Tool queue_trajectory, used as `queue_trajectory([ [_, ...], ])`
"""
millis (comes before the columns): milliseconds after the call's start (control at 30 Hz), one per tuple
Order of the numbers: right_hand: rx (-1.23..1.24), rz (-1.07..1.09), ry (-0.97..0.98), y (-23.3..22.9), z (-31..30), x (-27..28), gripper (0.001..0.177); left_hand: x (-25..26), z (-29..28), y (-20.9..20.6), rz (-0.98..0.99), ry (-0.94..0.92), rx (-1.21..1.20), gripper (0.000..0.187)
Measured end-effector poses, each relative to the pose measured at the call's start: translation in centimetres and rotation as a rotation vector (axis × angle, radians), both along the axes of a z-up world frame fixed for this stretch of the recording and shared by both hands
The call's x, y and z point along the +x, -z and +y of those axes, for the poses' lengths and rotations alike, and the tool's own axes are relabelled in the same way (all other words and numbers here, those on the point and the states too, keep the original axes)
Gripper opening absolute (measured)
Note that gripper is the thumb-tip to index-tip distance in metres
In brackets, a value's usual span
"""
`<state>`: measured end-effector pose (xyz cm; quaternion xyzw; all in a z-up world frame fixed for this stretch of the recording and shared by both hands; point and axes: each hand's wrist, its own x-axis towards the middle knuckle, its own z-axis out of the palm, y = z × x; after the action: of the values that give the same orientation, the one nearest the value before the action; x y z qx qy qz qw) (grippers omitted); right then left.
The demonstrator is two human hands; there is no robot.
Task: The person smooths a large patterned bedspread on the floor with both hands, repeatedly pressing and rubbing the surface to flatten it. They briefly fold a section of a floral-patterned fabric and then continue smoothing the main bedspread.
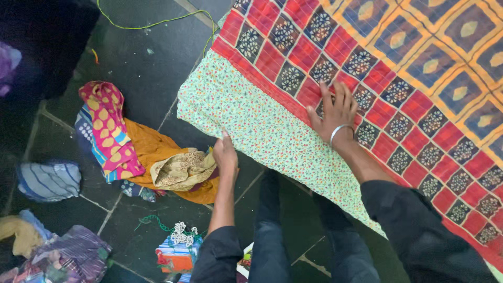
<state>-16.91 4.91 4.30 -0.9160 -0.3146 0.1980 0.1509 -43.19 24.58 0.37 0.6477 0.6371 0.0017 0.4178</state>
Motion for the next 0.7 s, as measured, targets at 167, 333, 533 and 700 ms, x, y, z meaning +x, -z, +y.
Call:
queue_trajectory([
  [167, 0.121, 0.094, 0.137, -4.3, -4.3, -5.1, 0.068, 0.7, 2.0, -5.0, 0.081, -0.009, 0.225, 0.034],
  [333, -0.001, 0.248, 0.152, -8.1, -4.7, -10.1, 0.056, 5.1, -0.8, -11.1, -0.171, 0.512, 0.506, 0.03],
  [533, -0.209, 0.303, 0.185, -6.9, -5.8, -14.2, 0.046, 10.1, -6.8, -11.6, -0.141, 1.162, 0.178, 0.03],
  [700, -0.15, 0.267, 0.093, -5.0, -7.0, -16.7, 0.022, 9.9, -6.8, -10.5, -0.067, 1.347, 0.202, 0.025],
])
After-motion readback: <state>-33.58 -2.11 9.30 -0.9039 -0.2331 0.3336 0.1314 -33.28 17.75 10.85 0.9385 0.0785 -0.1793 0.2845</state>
